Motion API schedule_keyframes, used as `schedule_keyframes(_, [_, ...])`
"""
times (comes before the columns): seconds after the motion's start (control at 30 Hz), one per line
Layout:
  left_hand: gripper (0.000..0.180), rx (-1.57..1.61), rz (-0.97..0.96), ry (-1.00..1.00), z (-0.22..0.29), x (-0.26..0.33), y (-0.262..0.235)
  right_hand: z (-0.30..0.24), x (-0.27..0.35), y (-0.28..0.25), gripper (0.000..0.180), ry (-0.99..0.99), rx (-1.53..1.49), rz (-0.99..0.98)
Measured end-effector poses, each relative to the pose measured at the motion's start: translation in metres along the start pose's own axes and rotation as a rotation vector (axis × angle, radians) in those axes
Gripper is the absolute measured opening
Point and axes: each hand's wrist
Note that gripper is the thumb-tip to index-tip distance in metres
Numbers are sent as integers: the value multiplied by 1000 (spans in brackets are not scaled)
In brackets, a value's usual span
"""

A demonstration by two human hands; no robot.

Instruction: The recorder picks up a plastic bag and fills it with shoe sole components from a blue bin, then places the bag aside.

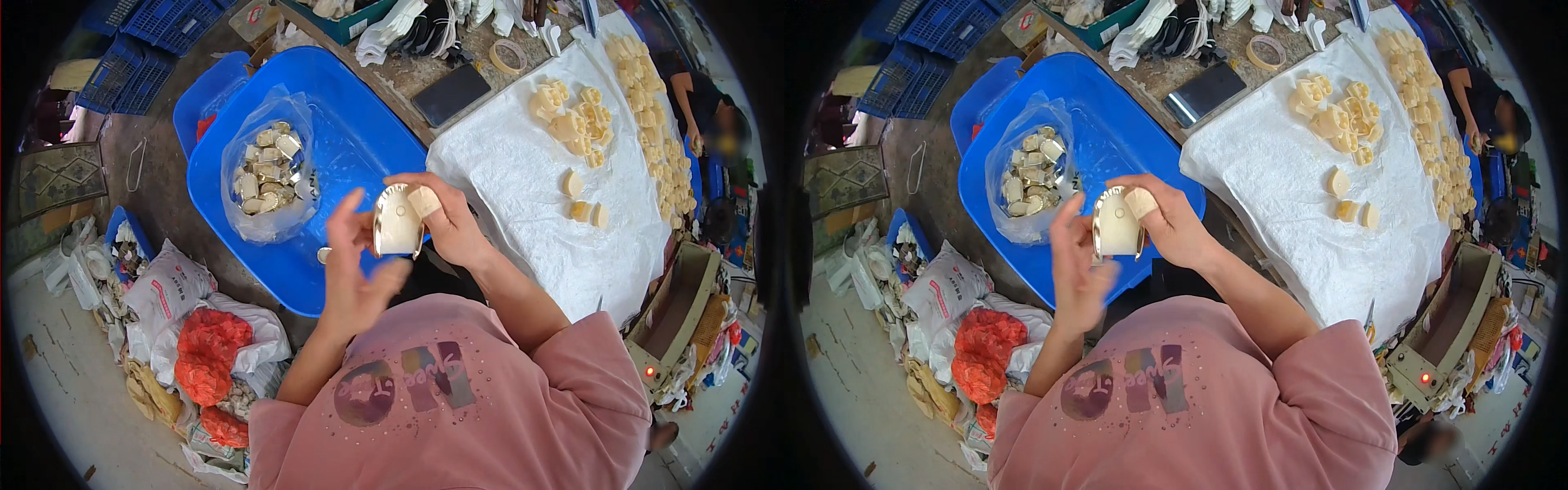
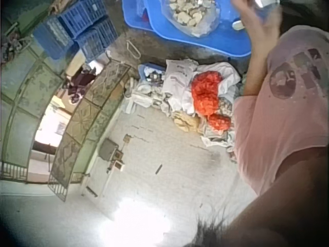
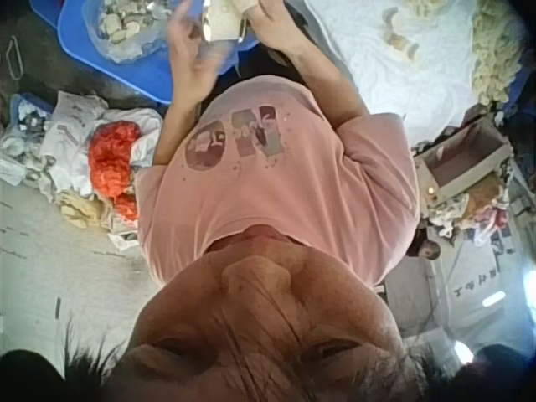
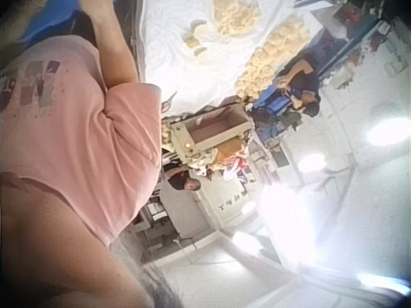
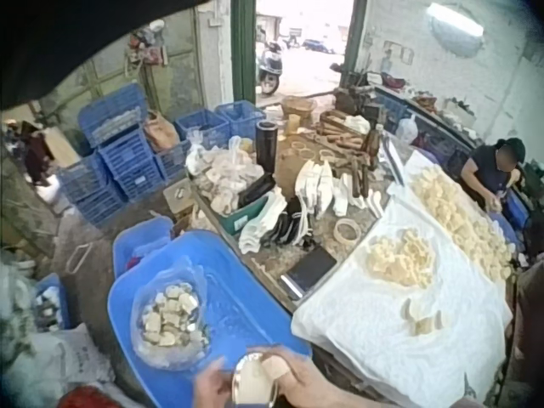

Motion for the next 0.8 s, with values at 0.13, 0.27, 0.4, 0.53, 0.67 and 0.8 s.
schedule_keyframes(0.13, [49,428,-140,-272,-17,6,-13,-2,6,7,34,-252,323,-118])
schedule_keyframes(0.27, [39,493,-177,-415,-16,13,-12,3,9,14,30,-142,266,-153])
schedule_keyframes(0.4, [33,291,35,-226,-17,15,0,6,13,18,30,-185,209,-97])
schedule_keyframes(0.53, [30,297,167,-229,-15,18,3,2,18,22,31,101,27,-97])
schedule_keyframes(0.67, [28,205,246,-115,-10,18,10,6,21,28,33,-98,164,-107])
schedule_keyframes(0.8, [25,208,307,-111,-13,18,9,11,25,36,39,-157,185,-95])
Point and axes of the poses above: each hand's wrist, its own x-axis away from the middle knuckle, its own y-axis out of the palm, z = x × y
